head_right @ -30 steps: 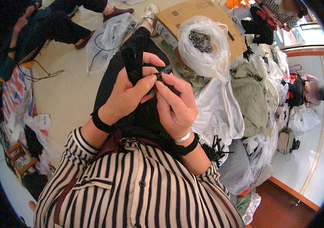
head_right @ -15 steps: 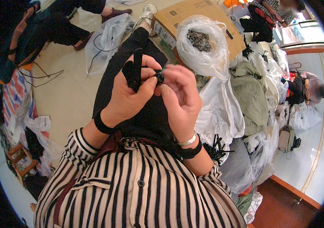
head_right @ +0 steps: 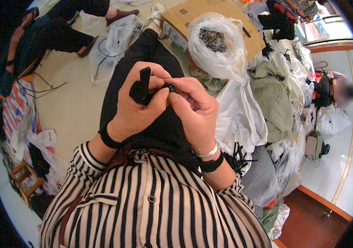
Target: Manually assembling small black shoe components by hand while seated.
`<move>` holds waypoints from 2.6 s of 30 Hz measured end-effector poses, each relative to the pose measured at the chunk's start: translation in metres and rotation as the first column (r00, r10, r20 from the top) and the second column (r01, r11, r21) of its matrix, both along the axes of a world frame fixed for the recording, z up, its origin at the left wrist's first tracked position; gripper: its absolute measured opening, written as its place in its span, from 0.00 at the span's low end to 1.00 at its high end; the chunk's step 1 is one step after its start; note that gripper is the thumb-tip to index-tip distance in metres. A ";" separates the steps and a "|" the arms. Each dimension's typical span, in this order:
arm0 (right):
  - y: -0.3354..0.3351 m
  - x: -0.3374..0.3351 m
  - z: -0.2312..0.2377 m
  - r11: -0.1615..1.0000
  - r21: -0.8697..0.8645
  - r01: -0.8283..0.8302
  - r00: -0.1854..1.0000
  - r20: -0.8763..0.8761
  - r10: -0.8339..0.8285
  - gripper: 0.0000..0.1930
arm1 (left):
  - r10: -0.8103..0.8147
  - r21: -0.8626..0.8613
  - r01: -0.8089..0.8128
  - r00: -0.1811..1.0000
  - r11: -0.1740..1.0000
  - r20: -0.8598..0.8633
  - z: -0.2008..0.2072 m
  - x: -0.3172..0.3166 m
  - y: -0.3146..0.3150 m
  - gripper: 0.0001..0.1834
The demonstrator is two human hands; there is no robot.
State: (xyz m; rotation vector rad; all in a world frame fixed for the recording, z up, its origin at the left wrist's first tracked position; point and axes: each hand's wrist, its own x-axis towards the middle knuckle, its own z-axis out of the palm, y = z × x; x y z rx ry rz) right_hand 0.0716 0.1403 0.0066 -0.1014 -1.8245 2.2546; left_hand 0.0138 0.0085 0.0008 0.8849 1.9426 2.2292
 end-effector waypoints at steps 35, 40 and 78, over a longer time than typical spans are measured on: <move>0.004 0.003 -0.005 0.986 -0.163 -0.032 0.995 0.091 0.048 0.09 | -0.178 -0.002 0.187 0.942 0.982 0.286 -0.005 -0.005 0.000 0.08; 0.012 0.000 -0.004 0.961 -0.274 0.023 0.986 0.163 0.023 0.11 | -0.184 -0.054 0.192 0.976 0.980 0.120 -0.004 -0.006 0.003 0.10; 0.060 0.011 0.014 0.880 -0.006 -0.475 0.772 0.478 0.419 0.05 | -0.485 -0.080 0.578 0.744 0.812 0.459 -0.008 -0.017 -0.003 0.09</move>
